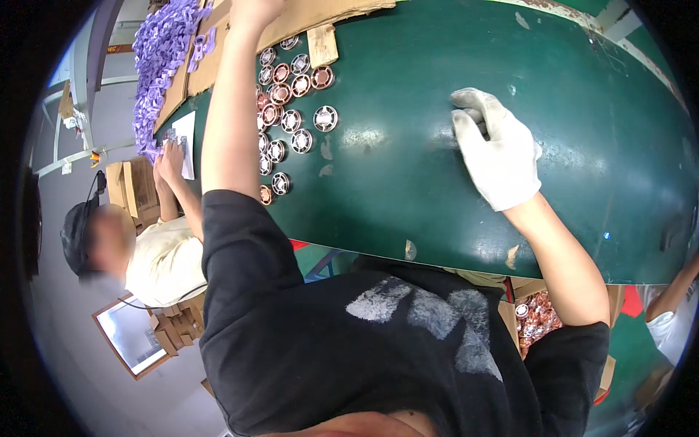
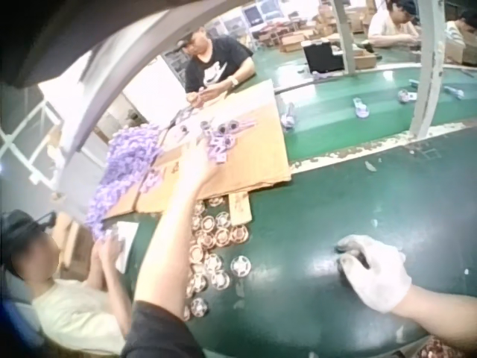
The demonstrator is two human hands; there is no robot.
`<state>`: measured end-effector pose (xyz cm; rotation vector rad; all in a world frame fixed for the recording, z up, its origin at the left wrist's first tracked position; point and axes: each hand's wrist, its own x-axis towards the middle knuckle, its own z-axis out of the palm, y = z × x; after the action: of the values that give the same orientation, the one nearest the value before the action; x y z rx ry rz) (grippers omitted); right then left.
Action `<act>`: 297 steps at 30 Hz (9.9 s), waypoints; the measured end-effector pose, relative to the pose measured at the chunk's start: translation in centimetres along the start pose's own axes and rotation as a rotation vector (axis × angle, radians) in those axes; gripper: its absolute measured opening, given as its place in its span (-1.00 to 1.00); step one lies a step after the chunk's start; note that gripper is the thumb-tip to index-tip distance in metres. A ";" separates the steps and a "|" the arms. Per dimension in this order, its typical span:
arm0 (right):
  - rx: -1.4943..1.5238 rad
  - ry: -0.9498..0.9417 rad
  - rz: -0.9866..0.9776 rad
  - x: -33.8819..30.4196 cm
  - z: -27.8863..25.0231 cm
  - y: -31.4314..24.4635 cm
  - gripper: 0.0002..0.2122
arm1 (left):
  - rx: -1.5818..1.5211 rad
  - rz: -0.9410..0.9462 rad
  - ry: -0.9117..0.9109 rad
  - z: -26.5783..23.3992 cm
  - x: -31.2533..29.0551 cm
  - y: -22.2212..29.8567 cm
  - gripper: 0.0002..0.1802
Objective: The person assembles small circular electronic components into purple plastic housings by hand, taking the components from a cardboard box and inserting them into the housings.
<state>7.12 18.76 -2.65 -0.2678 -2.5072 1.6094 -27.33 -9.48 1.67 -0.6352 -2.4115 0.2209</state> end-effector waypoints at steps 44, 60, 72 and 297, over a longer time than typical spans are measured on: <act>-0.507 -0.081 -0.045 1.2 -0.6 -1.6 -0.60 | -0.822 0.065 -0.180 -13.3 -17.4 18.4 -0.78; -0.694 -0.108 -0.175 0.7 -0.8 -1.4 -0.68 | -1.064 0.005 -0.074 -14.3 -17.7 17.2 -0.43; -0.496 -0.174 -0.224 -0.8 0.0 -1.7 -0.78 | -1.293 0.122 -0.042 -13.8 -17.8 18.9 -0.36; 0.001 -0.469 -0.005 -0.1 -1.0 -2.3 -0.69 | -1.795 -0.165 -0.350 -15.1 -17.9 20.4 -0.54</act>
<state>7.24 18.67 -0.14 0.1356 -2.8283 1.8489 2.19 -0.59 -2.18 -1.0702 -2.3495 -2.2135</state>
